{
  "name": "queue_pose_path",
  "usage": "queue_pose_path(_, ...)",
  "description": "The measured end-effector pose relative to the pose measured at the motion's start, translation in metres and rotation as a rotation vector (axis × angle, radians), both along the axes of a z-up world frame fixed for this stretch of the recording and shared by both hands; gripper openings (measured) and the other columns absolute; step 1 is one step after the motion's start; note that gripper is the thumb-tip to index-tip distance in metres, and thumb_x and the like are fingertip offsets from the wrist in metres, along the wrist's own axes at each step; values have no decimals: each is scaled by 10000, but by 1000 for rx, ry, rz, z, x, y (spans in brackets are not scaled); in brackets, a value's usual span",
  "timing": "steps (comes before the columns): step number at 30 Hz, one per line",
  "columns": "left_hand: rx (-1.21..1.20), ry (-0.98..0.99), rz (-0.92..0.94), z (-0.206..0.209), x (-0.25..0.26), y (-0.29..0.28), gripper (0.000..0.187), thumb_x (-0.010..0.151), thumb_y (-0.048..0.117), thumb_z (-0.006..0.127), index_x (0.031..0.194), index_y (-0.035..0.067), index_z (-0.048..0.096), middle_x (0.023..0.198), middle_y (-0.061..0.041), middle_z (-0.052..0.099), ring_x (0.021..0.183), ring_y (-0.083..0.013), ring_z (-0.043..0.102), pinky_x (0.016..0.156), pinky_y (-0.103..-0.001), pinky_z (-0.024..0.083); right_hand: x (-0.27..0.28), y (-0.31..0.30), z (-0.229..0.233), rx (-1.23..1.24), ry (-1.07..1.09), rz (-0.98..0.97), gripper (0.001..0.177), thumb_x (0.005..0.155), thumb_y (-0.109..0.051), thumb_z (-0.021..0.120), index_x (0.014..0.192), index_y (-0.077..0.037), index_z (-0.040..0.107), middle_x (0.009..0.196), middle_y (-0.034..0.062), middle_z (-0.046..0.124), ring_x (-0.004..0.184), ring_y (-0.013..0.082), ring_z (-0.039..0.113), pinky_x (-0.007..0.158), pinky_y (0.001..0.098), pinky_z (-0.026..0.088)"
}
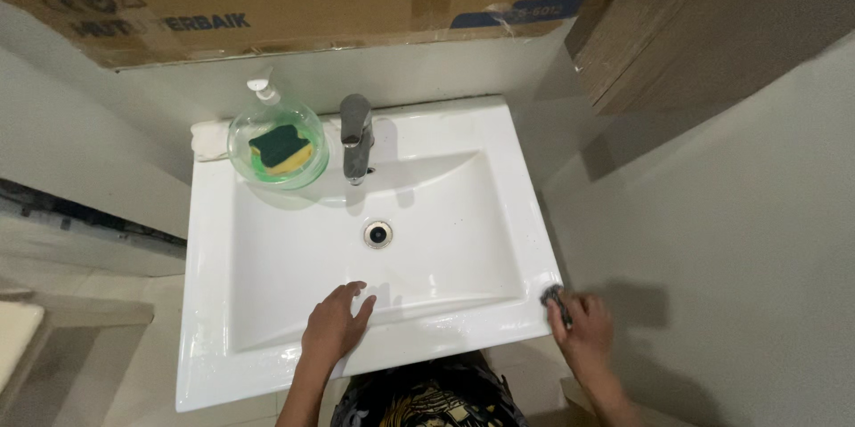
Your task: The person cleans the edges and basin of a bathroom sink using a steel wool pad with soap.
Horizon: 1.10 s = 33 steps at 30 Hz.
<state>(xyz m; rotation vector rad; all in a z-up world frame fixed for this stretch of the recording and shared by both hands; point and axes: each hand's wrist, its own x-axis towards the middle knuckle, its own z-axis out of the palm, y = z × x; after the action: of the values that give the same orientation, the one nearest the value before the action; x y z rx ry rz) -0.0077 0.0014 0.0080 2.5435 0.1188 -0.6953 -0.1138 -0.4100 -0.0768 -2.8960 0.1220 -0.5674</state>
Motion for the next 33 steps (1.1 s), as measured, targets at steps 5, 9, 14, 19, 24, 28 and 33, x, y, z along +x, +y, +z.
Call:
queue_pose_path(5,-19,-107,-37,-8,0,2,460,949,447,569,1299,157,639,1258,-78,698,930,-281,742,898,-426,575,42,10,-1,34,-146,69,296,909,-316,684,1037,-50,697,925,106,632,876,268,589,769,398,494)
queue_pose_path(9,-24,-52,-5,-5,-2,1,467,940,447,558,1311,173,631,1278,-62,688,915,-293,761,916,-419,572,4,18,-18,144,-44,66,239,897,-294,690,991,-78,729,869,88,639,802,237,578,734,401,476)
queue_pose_path(14,-18,-168,-84,-17,-2,-6,448,942,461,572,1260,159,663,1245,-80,703,1070,-307,698,942,-438,547,-2,3,-9,85,-72,-148,252,868,-297,726,940,-56,710,890,124,625,831,263,568,732,420,459)
queue_pose_path(19,-99,-117,-231,-26,0,-45,527,991,528,487,1293,119,627,1283,-101,671,1019,-285,732,999,-462,490,21,28,0,78,-192,-14,250,909,-257,714,1033,-41,695,954,119,627,909,274,586,809,442,471)
queue_pose_path(24,-158,-193,-218,-12,-5,-53,537,963,549,507,1204,106,693,1181,-122,725,1037,-336,704,924,-451,547,-1,13,-7,58,-160,35,272,866,-262,725,1036,-49,713,945,113,651,861,263,583,764,440,470)
queue_pose_path(28,-165,-185,-237,-9,-4,-52,532,972,536,506,1199,92,693,1167,-131,721,1012,-342,702,923,-460,533,25,-5,2,81,-145,-109,249,908,-276,729,1041,-66,712,973,102,654,911,263,587,780,411,475)
queue_pose_path(33,-149,-117,-202,-2,-4,-54,524,960,528,513,1225,108,678,1182,-115,714,993,-334,717,934,-445,538,37,16,8,64,-167,13,306,860,-267,739,1086,-60,735,971,105,649,910,266,590,787,405,488)
